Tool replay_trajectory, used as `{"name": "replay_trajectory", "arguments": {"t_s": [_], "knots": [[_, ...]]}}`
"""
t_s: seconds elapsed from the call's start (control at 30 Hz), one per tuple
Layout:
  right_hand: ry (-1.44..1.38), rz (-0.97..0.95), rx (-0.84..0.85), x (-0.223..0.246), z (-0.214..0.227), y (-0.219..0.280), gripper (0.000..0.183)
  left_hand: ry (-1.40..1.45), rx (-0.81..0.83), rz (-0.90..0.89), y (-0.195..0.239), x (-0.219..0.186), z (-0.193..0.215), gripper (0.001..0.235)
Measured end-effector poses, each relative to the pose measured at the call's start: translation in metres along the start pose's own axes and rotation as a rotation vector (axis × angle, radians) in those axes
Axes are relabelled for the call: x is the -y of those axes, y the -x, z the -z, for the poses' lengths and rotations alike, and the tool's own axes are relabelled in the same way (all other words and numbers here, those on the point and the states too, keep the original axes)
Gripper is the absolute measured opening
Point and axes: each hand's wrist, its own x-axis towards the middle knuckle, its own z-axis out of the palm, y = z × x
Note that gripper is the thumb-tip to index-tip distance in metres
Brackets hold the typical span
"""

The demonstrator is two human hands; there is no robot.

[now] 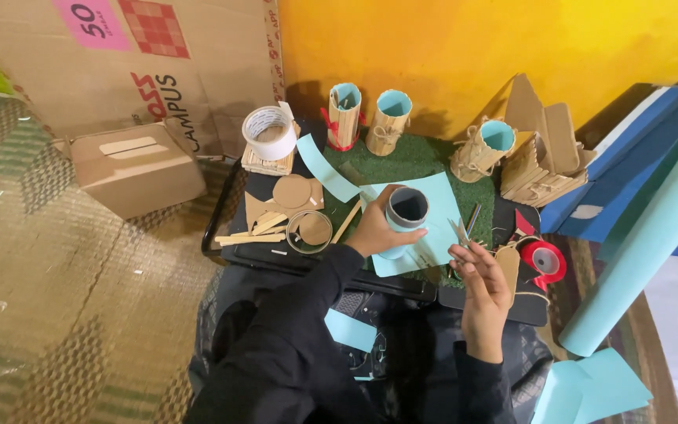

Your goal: Trimming and fitting blue paper onto cardboard tubes for a craft project

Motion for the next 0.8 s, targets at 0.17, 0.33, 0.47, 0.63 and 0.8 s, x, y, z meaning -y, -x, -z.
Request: {"name": "replay_trajectory", "arguments": {"t_s": [0.17,0.33,0.47,0.63,0.8], "knots": [[0.012,-0.020,-0.002,-0.014,0.006,0.003,0.037,-0.047,-0.043,-0.042,0.018,0.000,-0.006,0.065],[0.048,0.098,-0.002,-0.039,0.009,-0.002,0.038,0.010,-0.034,0.040,0.024,0.031,-0.007,0.070],[0.051,0.087,0.017,-0.035,0.012,-0.001,0.039,-0.027,0.004,0.078,0.030,0.037,-0.006,0.069],[0.098,0.092,0.001,-0.019,0.007,0.003,0.041,0.178,-0.167,0.534,0.022,0.025,-0.012,0.093],[0.182,0.130,-0.009,-0.027,-0.002,0.010,0.036,0.901,-0.458,0.872,0.010,-0.047,0.000,0.084]]}}
